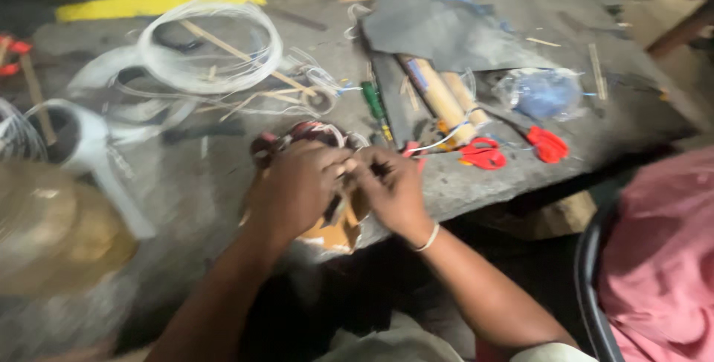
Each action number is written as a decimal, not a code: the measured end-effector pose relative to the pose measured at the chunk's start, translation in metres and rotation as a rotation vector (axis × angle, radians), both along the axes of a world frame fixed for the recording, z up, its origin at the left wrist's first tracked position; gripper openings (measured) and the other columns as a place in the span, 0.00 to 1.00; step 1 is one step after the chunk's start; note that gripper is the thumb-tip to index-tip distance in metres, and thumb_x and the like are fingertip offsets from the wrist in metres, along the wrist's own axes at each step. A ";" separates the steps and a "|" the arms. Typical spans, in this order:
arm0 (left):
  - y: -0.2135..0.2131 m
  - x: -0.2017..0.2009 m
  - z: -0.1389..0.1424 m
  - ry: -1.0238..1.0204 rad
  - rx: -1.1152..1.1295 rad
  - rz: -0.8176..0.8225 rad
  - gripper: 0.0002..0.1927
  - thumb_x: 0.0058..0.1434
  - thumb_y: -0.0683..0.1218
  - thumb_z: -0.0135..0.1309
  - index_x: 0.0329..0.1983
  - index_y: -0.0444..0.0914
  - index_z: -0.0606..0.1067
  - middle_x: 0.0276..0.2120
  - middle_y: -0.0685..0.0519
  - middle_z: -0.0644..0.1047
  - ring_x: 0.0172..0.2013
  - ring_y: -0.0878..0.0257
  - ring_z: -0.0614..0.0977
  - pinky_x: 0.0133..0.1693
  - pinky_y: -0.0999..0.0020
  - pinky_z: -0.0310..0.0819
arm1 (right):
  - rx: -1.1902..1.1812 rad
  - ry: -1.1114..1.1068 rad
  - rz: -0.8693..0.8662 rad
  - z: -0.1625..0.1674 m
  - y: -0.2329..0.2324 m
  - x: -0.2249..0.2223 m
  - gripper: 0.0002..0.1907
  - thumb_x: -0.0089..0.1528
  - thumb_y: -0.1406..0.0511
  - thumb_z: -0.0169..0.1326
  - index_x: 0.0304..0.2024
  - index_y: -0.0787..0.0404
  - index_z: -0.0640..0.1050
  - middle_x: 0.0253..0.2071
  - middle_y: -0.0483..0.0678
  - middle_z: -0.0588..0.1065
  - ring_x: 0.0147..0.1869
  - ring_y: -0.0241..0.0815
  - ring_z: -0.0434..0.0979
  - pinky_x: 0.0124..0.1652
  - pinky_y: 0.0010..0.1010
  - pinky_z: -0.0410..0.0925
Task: The person winds white wire around a motor stator core, then uses red-handled scissors to cut the wire and tucks the ends into the stator slots. The person repeats this process multiple times, securing the wire in place.
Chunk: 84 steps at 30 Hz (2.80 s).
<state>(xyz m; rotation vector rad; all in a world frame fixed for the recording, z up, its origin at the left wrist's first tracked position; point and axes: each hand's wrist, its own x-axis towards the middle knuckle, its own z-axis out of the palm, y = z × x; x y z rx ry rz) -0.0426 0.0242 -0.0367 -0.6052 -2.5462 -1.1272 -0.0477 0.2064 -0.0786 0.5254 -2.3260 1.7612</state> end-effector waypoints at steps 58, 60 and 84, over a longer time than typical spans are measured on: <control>0.000 -0.005 -0.035 0.253 0.065 -0.031 0.07 0.62 0.39 0.50 0.39 0.37 0.78 0.38 0.46 0.79 0.44 0.46 0.78 0.49 0.52 0.71 | 0.833 1.126 0.167 0.034 0.041 -0.021 0.21 0.55 0.67 0.60 0.52 0.64 0.78 0.51 0.52 0.78 0.54 0.53 0.78 0.48 0.40 0.72; 0.000 -0.006 -0.034 0.244 0.033 -0.032 0.07 0.62 0.38 0.50 0.39 0.37 0.78 0.39 0.46 0.79 0.44 0.45 0.78 0.49 0.51 0.71 | 0.815 1.055 0.187 0.028 0.040 -0.023 0.19 0.57 0.67 0.59 0.50 0.64 0.78 0.49 0.53 0.78 0.51 0.54 0.78 0.46 0.41 0.72; 0.001 -0.005 -0.029 0.242 0.085 -0.055 0.06 0.60 0.38 0.52 0.38 0.36 0.78 0.37 0.46 0.79 0.43 0.44 0.78 0.47 0.51 0.71 | 0.858 1.005 0.126 0.024 0.042 -0.016 0.19 0.56 0.66 0.61 0.50 0.61 0.81 0.48 0.48 0.79 0.40 0.45 0.78 0.40 0.36 0.70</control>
